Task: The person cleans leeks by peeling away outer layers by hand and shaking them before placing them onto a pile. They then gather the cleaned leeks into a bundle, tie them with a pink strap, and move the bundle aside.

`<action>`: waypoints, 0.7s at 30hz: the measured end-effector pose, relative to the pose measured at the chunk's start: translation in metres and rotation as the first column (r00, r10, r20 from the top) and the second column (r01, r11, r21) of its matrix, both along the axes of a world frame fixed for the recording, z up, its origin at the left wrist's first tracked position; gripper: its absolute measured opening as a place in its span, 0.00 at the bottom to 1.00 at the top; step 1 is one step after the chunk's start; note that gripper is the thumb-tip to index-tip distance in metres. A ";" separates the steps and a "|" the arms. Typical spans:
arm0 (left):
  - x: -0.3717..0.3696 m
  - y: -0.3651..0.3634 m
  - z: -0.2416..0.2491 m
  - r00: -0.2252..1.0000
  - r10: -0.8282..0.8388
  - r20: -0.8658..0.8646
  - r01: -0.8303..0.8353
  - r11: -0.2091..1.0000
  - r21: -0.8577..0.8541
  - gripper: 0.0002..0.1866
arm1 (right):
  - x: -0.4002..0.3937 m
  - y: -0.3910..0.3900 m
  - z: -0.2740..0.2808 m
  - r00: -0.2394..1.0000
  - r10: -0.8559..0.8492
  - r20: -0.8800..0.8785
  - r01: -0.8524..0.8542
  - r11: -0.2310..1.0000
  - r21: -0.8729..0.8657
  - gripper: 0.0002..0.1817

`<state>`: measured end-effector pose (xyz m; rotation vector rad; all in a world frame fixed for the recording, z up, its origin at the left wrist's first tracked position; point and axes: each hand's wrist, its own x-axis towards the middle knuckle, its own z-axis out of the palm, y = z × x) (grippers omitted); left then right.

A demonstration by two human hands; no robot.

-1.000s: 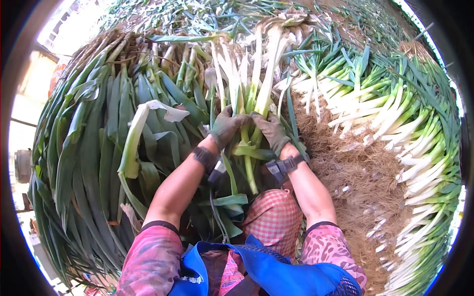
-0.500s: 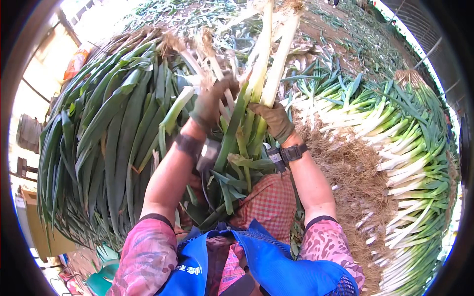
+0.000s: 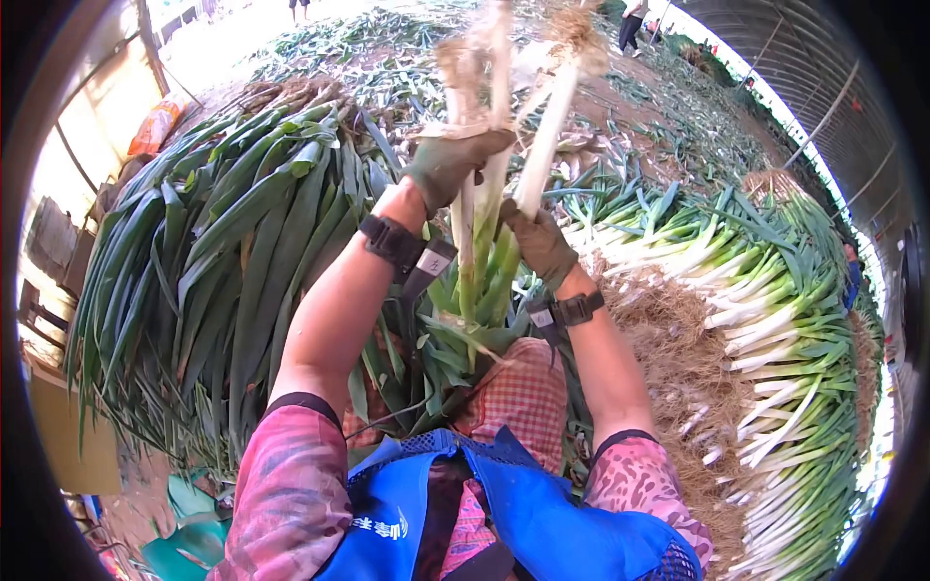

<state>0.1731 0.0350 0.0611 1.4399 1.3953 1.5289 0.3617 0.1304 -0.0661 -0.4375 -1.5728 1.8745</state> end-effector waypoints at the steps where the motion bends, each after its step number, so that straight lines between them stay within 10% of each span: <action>1: -0.009 -0.001 -0.007 0.999 0.034 -0.012 -0.033 0.998 0.053 0.14 | 0.001 -0.022 0.017 0.993 -0.068 -0.094 0.076 0.993 0.093 0.13; 3: -0.026 -0.010 -0.009 0.993 0.069 0.101 -0.057 0.992 -0.114 0.17 | 0.017 -0.016 0.017 0.979 -0.139 -0.147 0.130 0.989 -0.066 0.15; 5: -0.046 -0.009 -0.030 0.935 0.032 -0.353 0.045 0.977 0.209 0.16 | 0.024 -0.010 0.023 0.959 -0.273 -0.079 0.260 0.954 -0.148 0.17; 7: -0.044 -0.007 -0.037 0.876 0.083 -0.475 0.064 0.956 0.285 0.19 | 0.029 -0.017 0.030 0.966 -0.131 -0.222 0.137 0.990 0.013 0.20; 12: -0.011 0.006 -0.032 0.841 0.081 -0.535 0.074 0.962 0.262 0.18 | -0.006 -0.063 0.063 0.947 -0.256 0.192 0.193 0.936 0.294 0.20; 15: -0.016 0.016 -0.042 0.405 0.493 -0.770 0.066 0.825 0.562 0.17 | -0.013 -0.075 0.073 0.910 -0.361 0.206 0.271 0.892 0.362 0.18; 18: -0.025 0.003 -0.032 0.600 0.236 -0.765 0.291 0.826 0.483 0.18 | -0.007 -0.056 0.052 0.976 -0.204 0.079 0.185 0.962 0.200 0.21; 21: -0.007 -0.016 -0.028 0.974 -0.154 -0.166 0.139 0.985 -0.100 0.13 | 0.003 -0.050 0.042 0.995 -0.044 0.086 0.025 0.975 0.219 0.22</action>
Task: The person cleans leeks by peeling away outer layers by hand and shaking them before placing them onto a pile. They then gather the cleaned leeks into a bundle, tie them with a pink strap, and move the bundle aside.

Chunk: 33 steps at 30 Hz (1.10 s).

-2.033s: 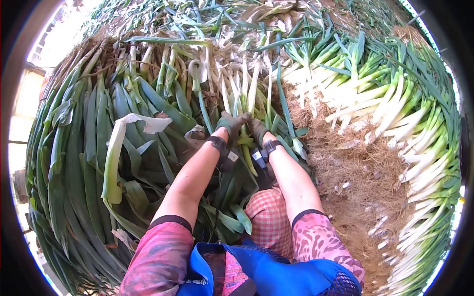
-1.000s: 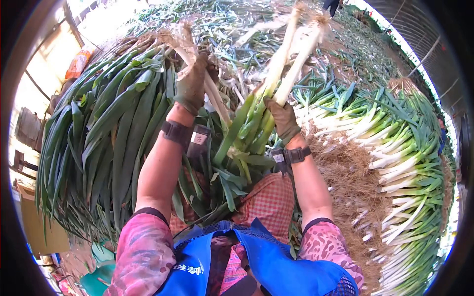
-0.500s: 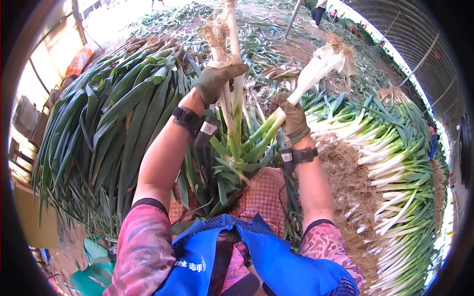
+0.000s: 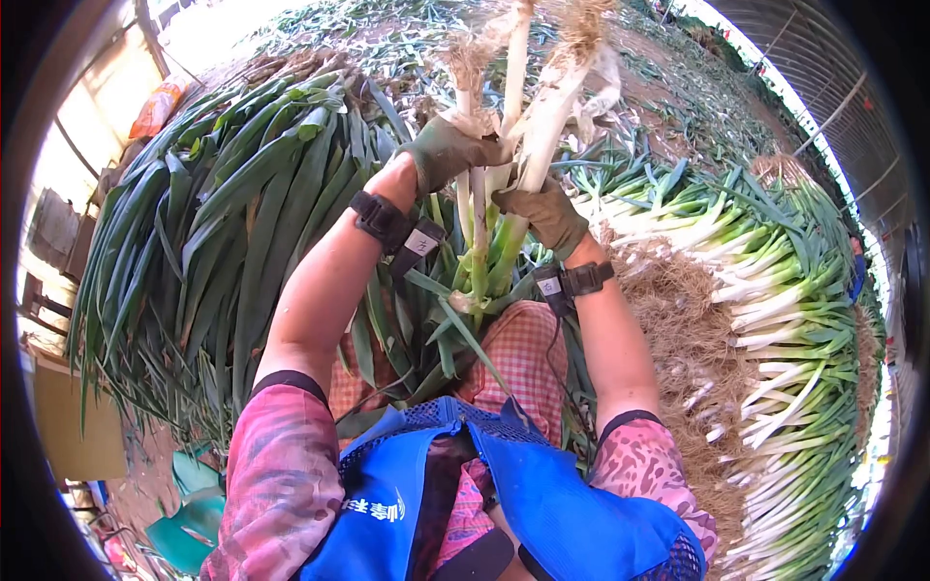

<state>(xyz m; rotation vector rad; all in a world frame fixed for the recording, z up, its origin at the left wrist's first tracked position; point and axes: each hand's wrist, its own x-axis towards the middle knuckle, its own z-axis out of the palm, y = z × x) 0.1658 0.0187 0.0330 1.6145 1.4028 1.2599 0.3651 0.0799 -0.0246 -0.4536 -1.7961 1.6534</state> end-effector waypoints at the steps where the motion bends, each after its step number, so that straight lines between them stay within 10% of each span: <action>1: -0.006 0.005 -0.005 0.991 -0.050 -0.125 0.065 0.991 0.118 0.09 | -0.002 0.002 -0.003 0.995 -0.082 0.065 0.081 0.997 0.019 0.21; 8: -0.056 0.028 -0.058 0.774 0.425 0.469 -0.459 0.887 -0.047 0.02 | 0.024 0.037 -0.038 0.962 -0.271 -0.016 0.266 0.953 -0.144 0.21; 12: -0.024 0.018 -0.073 0.757 0.313 0.573 -0.304 0.946 -0.114 0.09 | 0.032 0.043 -0.044 0.946 -0.323 0.011 0.318 0.924 -0.214 0.18; 17: 0.013 0.040 -0.106 1.000 0.005 -0.010 -0.009 0.934 -0.357 0.23 | 0.017 0.029 -0.030 0.914 -0.394 0.101 0.399 0.916 -0.035 0.17; 20: 0.041 0.012 -0.117 0.906 -0.013 0.423 0.104 0.975 -0.195 0.22 | 0.020 0.032 -0.027 0.928 -0.367 0.071 0.369 0.929 -0.020 0.17; 29: 0.046 0.015 -0.063 0.894 0.069 0.444 -0.081 0.997 0.007 0.20 | 0.024 0.032 -0.032 0.956 -0.289 0.041 0.292 0.954 -0.068 0.15; 33: 0.034 0.043 -0.033 0.985 0.062 0.162 -0.102 0.963 0.250 0.21 | 0.010 0.029 -0.029 0.927 -0.307 0.214 0.294 0.951 0.090 0.17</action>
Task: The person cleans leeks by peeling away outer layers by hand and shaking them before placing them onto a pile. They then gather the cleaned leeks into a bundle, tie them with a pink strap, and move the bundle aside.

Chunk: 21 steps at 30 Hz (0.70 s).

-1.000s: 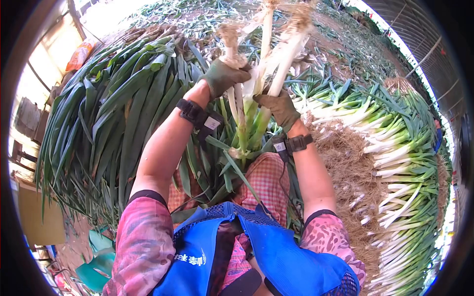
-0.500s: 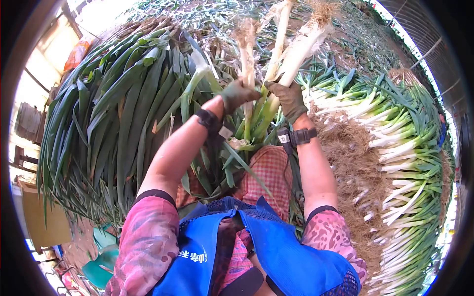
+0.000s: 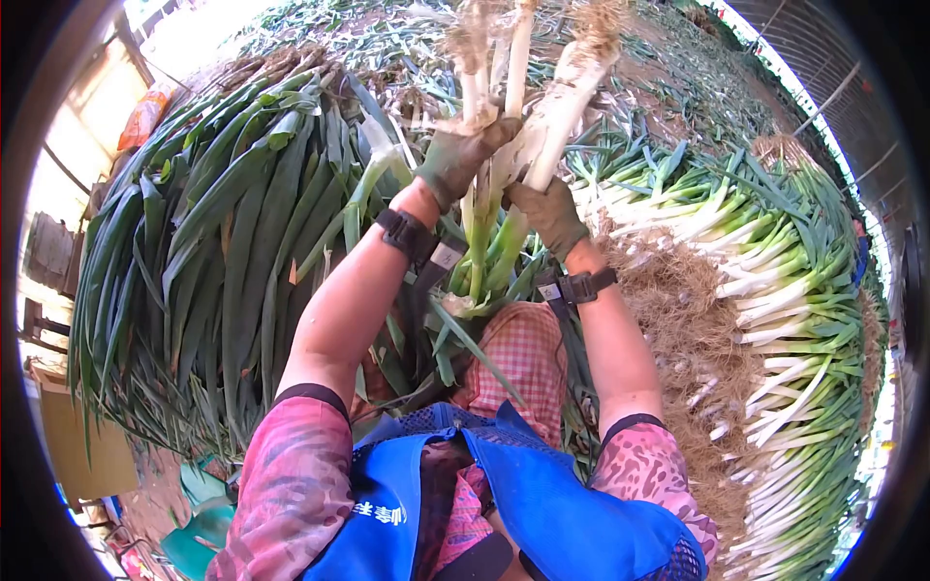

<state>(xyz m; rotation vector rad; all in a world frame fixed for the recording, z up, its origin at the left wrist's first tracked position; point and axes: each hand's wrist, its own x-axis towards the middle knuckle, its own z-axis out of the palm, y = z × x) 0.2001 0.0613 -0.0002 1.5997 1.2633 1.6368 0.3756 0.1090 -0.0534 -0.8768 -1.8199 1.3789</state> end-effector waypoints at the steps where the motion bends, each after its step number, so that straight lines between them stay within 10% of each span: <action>1: -0.002 0.004 0.000 0.994 -0.044 0.095 0.046 0.999 -0.016 0.21 | -0.004 -0.003 0.003 0.999 -0.006 0.037 0.002 0.995 0.099 0.17; 4: 0.001 0.005 0.004 0.932 -0.144 0.333 0.133 0.990 0.053 0.17 | -0.014 -0.009 0.018 1.000 -0.022 0.019 0.016 0.968 0.252 0.20; 7: -0.006 -0.011 0.016 0.962 -0.062 0.267 0.092 0.990 -0.102 0.15 | 0.000 0.009 0.039 0.876 -0.347 -0.335 0.326 0.938 -0.118 0.19; 8: -0.014 -0.014 0.012 0.995 -0.071 -0.076 0.072 0.997 0.014 0.16 | -0.005 0.024 0.038 0.826 -0.324 -0.462 0.336 0.940 -0.060 0.17; 10: -0.004 -0.020 0.018 0.988 -0.141 0.059 0.146 0.985 -0.096 0.16 | -0.004 0.031 0.042 0.849 -0.259 -0.460 0.262 0.963 -0.059 0.14; 13: 0.021 -0.015 0.013 0.964 -0.241 0.112 0.253 0.962 -0.103 0.17 | -0.017 0.020 0.080 0.820 -0.203 -0.535 0.299 0.949 0.098 0.11; 15: 0.033 -0.018 0.016 0.961 -0.193 -0.199 0.188 0.981 -0.046 0.20 | -0.018 0.004 0.125 0.888 -0.269 -0.372 0.331 0.937 0.113 0.11; 17: 0.047 -0.015 0.009 0.940 -0.332 0.084 0.340 0.935 -0.106 0.26 | -0.024 0.028 0.126 0.873 -0.169 -0.456 0.350 0.870 0.347 0.10; 20: 0.047 -0.005 0.003 0.959 -0.275 -0.070 0.268 0.959 -0.092 0.23 | -0.020 0.041 0.148 0.902 -0.188 -0.388 0.398 0.707 0.584 0.08; 21: 0.052 -0.008 0.005 0.973 -0.196 -0.121 0.192 0.980 -0.047 0.21 | -0.009 0.027 0.165 0.836 -0.051 -0.547 0.143 0.981 0.127 0.07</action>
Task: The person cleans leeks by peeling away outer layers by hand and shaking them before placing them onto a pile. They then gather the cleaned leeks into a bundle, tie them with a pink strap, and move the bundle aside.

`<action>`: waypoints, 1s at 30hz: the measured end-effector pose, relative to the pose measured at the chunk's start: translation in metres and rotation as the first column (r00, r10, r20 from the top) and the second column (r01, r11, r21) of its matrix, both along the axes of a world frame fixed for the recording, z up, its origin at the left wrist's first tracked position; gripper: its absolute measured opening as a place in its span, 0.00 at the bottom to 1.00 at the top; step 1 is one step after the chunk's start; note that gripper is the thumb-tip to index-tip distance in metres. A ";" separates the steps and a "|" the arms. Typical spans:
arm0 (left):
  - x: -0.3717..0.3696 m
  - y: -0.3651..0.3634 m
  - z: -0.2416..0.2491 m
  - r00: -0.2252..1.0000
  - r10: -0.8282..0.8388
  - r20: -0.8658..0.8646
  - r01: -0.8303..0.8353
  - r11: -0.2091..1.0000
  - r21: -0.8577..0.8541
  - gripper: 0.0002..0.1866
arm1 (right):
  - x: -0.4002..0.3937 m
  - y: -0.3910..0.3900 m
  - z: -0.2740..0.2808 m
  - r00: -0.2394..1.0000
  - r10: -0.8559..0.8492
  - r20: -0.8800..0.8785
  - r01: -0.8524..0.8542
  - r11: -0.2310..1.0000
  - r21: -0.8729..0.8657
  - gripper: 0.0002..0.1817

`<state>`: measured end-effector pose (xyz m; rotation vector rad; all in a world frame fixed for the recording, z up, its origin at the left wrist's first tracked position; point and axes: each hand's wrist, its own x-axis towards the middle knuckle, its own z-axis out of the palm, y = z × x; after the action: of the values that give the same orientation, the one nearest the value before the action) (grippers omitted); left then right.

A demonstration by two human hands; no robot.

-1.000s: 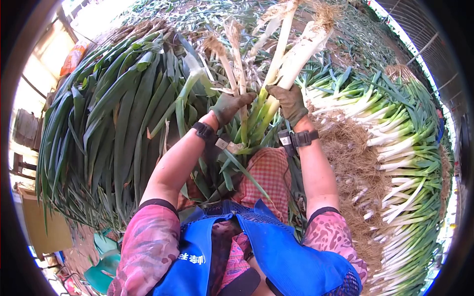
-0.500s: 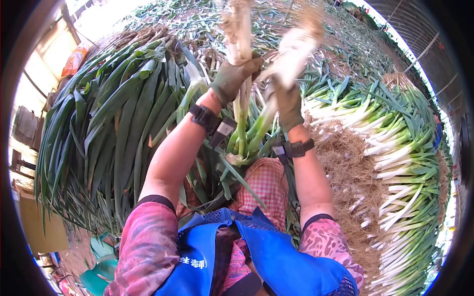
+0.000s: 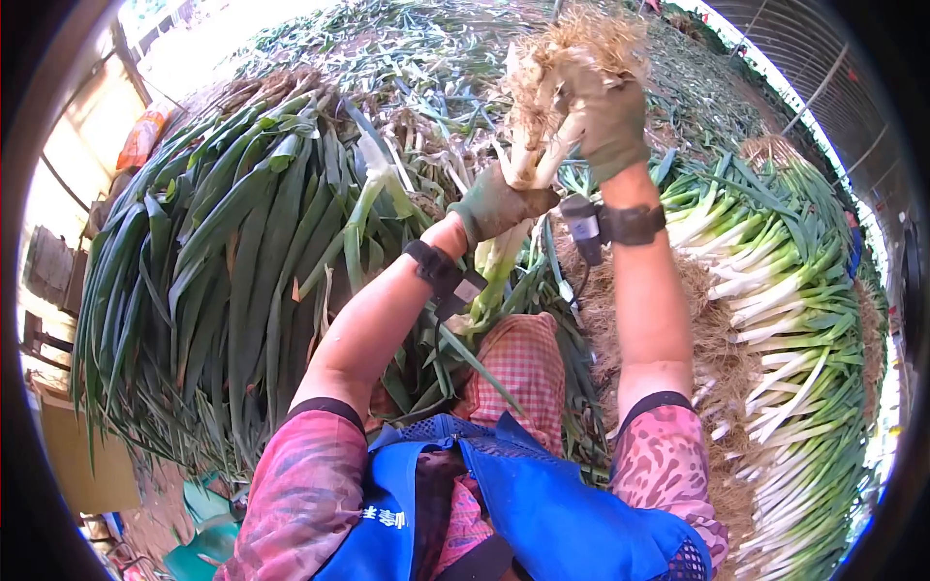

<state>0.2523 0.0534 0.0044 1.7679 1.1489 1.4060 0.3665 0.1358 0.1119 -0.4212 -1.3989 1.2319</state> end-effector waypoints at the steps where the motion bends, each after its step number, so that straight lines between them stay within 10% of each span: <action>1: 0.005 -0.002 0.001 0.996 0.075 -0.040 -0.072 0.996 0.058 0.19 | 0.007 0.009 0.002 1.000 -0.011 0.020 0.011 0.999 0.033 0.06; 2: 0.008 0.000 0.001 0.991 0.090 -0.103 -0.088 0.996 0.031 0.20 | 0.018 0.028 0.008 0.999 -0.022 0.037 0.020 0.997 0.068 0.06; 3: 0.011 0.002 -0.002 0.981 0.107 -0.163 -0.108 0.994 0.005 0.20 | 0.038 0.053 0.020 0.927 -0.345 0.148 0.147 0.696 0.703 0.06; 5: 0.016 0.002 -0.026 0.981 0.106 -0.165 -0.115 0.992 -0.049 0.22 | 0.093 0.099 0.066 0.955 -0.258 0.145 0.076 0.686 0.724 0.08; 7: 0.032 -0.014 -0.031 0.976 0.150 -0.158 -0.150 0.989 0.007 0.21 | 0.172 0.179 0.113 0.961 0.275 0.035 -0.277 0.951 0.137 0.11; 9: 0.045 -0.015 -0.024 0.978 0.079 -0.191 -0.086 0.996 -0.028 0.27 | 0.252 0.267 0.143 0.941 0.323 0.105 -0.333 0.938 0.100 0.13; 14: 0.062 -0.017 -0.038 0.837 0.364 -0.410 -0.448 0.885 -0.128 0.32 | 0.302 0.201 0.168 0.770 -0.536 0.345 0.417 0.833 0.364 0.18; 19: 0.085 -0.012 -0.047 0.777 0.429 -0.461 -0.499 0.866 -0.035 0.32 | 0.204 0.065 0.175 0.680 -0.422 0.600 -0.027 0.803 0.595 0.25; 21: 0.103 -0.014 -0.052 0.725 0.451 -0.520 -0.495 0.867 0.062 0.36 | 0.134 0.014 0.140 0.442 -0.393 0.807 -0.303 0.781 0.546 0.28; 22: 0.106 -0.015 -0.055 0.708 0.417 -0.569 -0.461 0.884 0.075 0.36 | 0.092 -0.030 0.134 -0.041 -0.531 0.847 -0.395 0.787 0.474 0.32; 25: 0.110 -0.021 -0.063 0.657 0.321 -0.682 -0.396 0.917 0.049 0.37 | 0.070 -0.039 0.061 -0.547 -0.617 0.566 -0.496 0.783 0.374 0.32; 28: 0.112 -0.024 -0.048 0.648 0.246 -0.721 -0.411 0.910 -0.059 0.36 | 0.074 -0.033 0.050 -0.318 -0.607 0.729 -0.373 0.787 0.492 0.19; 30: 0.103 -0.021 -0.045 0.719 0.309 -0.623 -0.436 0.898 -0.058 0.34 | 0.113 0.028 0.071 0.122 -0.696 0.707 -0.489 0.577 0.653 0.12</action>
<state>0.3552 0.0322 -0.0411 1.9611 2.0137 0.8713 0.4793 0.1638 0.1828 -0.7317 -2.8680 -0.3690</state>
